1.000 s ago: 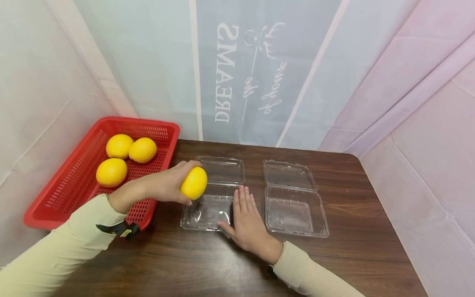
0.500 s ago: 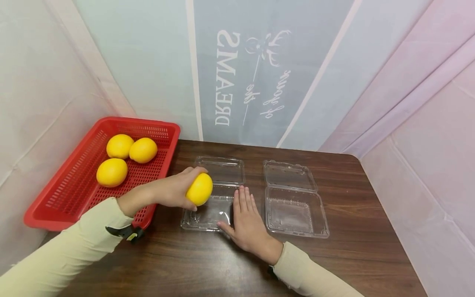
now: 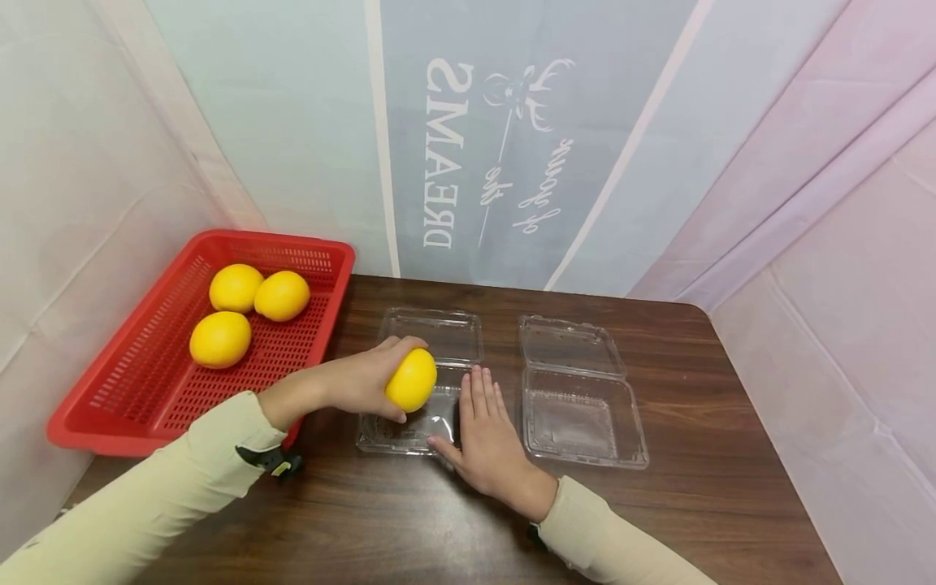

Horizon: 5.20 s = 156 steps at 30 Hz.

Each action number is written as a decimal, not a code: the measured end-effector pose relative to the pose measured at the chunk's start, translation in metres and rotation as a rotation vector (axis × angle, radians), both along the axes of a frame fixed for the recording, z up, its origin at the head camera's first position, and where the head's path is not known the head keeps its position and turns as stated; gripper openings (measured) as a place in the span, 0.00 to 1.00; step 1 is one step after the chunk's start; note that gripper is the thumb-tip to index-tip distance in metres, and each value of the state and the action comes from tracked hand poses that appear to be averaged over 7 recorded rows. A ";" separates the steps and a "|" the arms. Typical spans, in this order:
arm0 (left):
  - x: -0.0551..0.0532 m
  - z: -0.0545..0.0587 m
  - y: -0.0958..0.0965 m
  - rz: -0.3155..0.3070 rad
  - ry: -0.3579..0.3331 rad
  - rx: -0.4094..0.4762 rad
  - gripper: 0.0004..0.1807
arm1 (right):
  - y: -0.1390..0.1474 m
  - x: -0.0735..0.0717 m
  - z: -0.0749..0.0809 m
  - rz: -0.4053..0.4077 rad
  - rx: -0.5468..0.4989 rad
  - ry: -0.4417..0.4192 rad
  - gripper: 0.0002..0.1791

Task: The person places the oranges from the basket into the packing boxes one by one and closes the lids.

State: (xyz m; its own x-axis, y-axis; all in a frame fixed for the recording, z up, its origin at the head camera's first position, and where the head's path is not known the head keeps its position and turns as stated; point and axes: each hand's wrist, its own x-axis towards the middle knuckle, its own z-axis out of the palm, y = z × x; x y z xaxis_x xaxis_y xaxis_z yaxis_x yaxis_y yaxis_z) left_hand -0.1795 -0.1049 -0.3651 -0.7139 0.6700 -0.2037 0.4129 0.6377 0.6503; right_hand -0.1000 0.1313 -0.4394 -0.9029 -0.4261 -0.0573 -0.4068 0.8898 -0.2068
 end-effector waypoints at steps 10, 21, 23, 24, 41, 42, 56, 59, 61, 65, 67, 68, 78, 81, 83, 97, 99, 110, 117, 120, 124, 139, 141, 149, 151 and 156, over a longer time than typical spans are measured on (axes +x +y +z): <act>0.003 -0.012 0.005 0.005 -0.005 -0.026 0.53 | 0.000 0.000 -0.004 0.002 -0.014 0.018 0.55; 0.006 -0.016 0.006 -0.003 0.003 -0.021 0.54 | -0.001 0.000 -0.005 -0.001 -0.022 0.022 0.55; 0.007 -0.017 0.007 -0.008 -0.004 -0.018 0.54 | -0.001 0.000 -0.005 0.003 -0.023 0.029 0.55; 0.008 -0.017 0.007 -0.012 -0.006 -0.016 0.54 | -0.001 0.000 -0.005 0.005 -0.020 0.033 0.55; 0.011 -0.029 0.009 -0.012 -0.047 -0.054 0.56 | 0.000 0.001 -0.005 0.012 -0.014 0.040 0.55; 0.011 -0.030 0.009 -0.012 -0.051 -0.058 0.56 | -0.001 0.000 -0.005 0.010 -0.012 0.033 0.55; 0.010 -0.035 0.008 -0.028 -0.083 -0.081 0.57 | -0.001 0.001 -0.001 0.006 -0.003 0.012 0.55; 0.010 -0.034 0.007 -0.038 -0.096 -0.086 0.56 | -0.002 0.001 -0.002 0.006 0.001 0.014 0.55; 0.010 -0.033 0.007 -0.043 -0.112 -0.091 0.56 | -0.002 0.001 -0.003 0.007 0.005 0.018 0.55; 0.010 -0.031 0.007 -0.048 -0.151 -0.104 0.55 | -0.002 0.002 -0.003 0.007 0.008 0.017 0.55; 0.009 -0.031 0.007 -0.051 -0.164 -0.109 0.55 | -0.002 0.002 -0.003 0.008 0.006 0.017 0.55; 0.009 -0.030 0.007 -0.054 -0.168 -0.112 0.55 | -0.002 0.002 -0.003 0.008 0.005 0.017 0.55; 0.003 -0.028 0.003 -0.153 -0.194 -0.113 0.56 | -0.002 0.002 -0.004 0.015 -0.004 0.037 0.55; 0.002 -0.026 0.002 -0.160 -0.209 -0.120 0.55 | -0.002 0.002 -0.004 0.017 -0.008 0.033 0.55; 0.002 -0.025 0.002 -0.160 -0.210 -0.114 0.53 | -0.003 0.002 -0.003 0.016 -0.007 0.030 0.55; 0.001 -0.030 0.004 -0.115 -0.156 -0.037 0.50 | -0.002 0.002 -0.002 0.014 -0.011 0.030 0.55; 0.001 -0.032 0.004 -0.119 -0.137 -0.023 0.50 | -0.003 0.002 -0.002 0.011 -0.013 0.028 0.55; -0.002 -0.035 0.005 -0.159 -0.138 -0.036 0.50 | -0.004 0.002 -0.003 0.002 -0.013 0.016 0.55; -0.003 -0.034 0.006 -0.170 -0.145 -0.027 0.49 | -0.003 0.002 -0.002 0.005 -0.017 0.021 0.55; -0.003 -0.034 0.008 -0.158 -0.139 -0.015 0.48 | -0.003 0.001 -0.003 0.009 -0.024 0.030 0.55; -0.003 -0.037 0.011 -0.152 -0.116 -0.001 0.46 | -0.003 0.001 -0.003 0.013 -0.047 0.040 0.55; -0.003 -0.040 0.025 -0.160 -0.096 0.024 0.44 | -0.003 0.002 -0.006 0.001 -0.090 0.027 0.58; -0.003 -0.041 0.026 -0.163 -0.091 0.031 0.43 | -0.003 0.002 -0.007 -0.001 -0.098 0.030 0.58; -0.003 -0.042 0.031 -0.164 -0.107 0.048 0.44 | -0.004 0.002 -0.009 -0.007 -0.121 0.051 0.59; -0.003 -0.043 0.032 -0.163 -0.099 0.048 0.43 | -0.004 0.002 -0.010 -0.006 -0.127 0.057 0.59; -0.001 -0.045 0.032 -0.169 -0.086 0.039 0.42 | -0.005 0.004 -0.011 -0.009 -0.127 0.070 0.59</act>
